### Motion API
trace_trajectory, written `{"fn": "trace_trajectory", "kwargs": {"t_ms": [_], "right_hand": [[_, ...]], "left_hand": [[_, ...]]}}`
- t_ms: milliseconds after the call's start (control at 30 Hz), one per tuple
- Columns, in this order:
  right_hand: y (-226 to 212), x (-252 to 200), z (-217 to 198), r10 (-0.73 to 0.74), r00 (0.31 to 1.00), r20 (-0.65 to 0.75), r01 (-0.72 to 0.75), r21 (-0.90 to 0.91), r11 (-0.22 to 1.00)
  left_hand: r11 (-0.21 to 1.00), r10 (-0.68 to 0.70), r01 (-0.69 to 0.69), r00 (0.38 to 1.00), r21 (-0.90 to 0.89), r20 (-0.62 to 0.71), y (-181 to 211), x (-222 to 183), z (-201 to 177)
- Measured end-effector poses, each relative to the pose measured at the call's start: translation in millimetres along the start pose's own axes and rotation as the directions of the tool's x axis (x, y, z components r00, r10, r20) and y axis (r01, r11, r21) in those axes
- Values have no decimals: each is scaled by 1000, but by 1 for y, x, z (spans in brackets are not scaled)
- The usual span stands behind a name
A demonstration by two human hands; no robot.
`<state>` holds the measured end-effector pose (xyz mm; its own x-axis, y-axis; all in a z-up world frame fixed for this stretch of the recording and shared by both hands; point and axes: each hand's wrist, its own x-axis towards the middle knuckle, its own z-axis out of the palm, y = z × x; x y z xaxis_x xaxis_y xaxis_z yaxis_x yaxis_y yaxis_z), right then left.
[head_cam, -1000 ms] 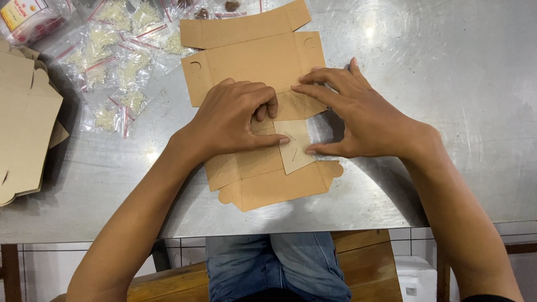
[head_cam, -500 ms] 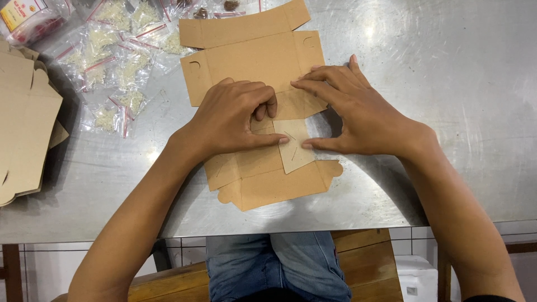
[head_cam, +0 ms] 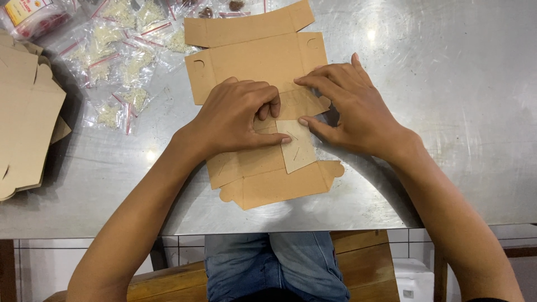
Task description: Assembling a cardboard box by folding its pre-cut flaps and tucking them into designated slots.
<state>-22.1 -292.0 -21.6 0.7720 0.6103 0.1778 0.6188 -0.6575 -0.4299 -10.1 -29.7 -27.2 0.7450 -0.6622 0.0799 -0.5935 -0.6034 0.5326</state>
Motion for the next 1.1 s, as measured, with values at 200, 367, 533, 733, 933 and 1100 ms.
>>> {"fn": "trace_trajectory", "kwargs": {"t_ms": [200, 367, 533, 733, 933, 1100], "right_hand": [[-5, -1, -6, -41, 999, 22, 41, 12, 999], [-11, -2, -18, -62, 994, 94, 62, 10, 998], [-18, -3, -26, -51, 980, 194, 47, 23, 999], [-22, -3, -29, -33, 959, 281, 30, 17, 999], [-21, -5, -28, -67, 951, 302, 56, 47, 997], [-23, -5, -24, -53, 960, 275, 37, 63, 997]], "left_hand": [[996, -41, 48, 996, -77, 84, 9, -9, -19], [979, -178, 169, 981, -111, -77, 26, -58, -43], [954, -269, 298, 892, 23, -363, 23, -117, -22], [920, -322, 390, 798, 29, -510, 28, -145, 10], [941, -313, 332, 775, -68, -548, 36, -147, 15], [960, -276, 252, 808, -118, -521, 39, -139, 13]]}}
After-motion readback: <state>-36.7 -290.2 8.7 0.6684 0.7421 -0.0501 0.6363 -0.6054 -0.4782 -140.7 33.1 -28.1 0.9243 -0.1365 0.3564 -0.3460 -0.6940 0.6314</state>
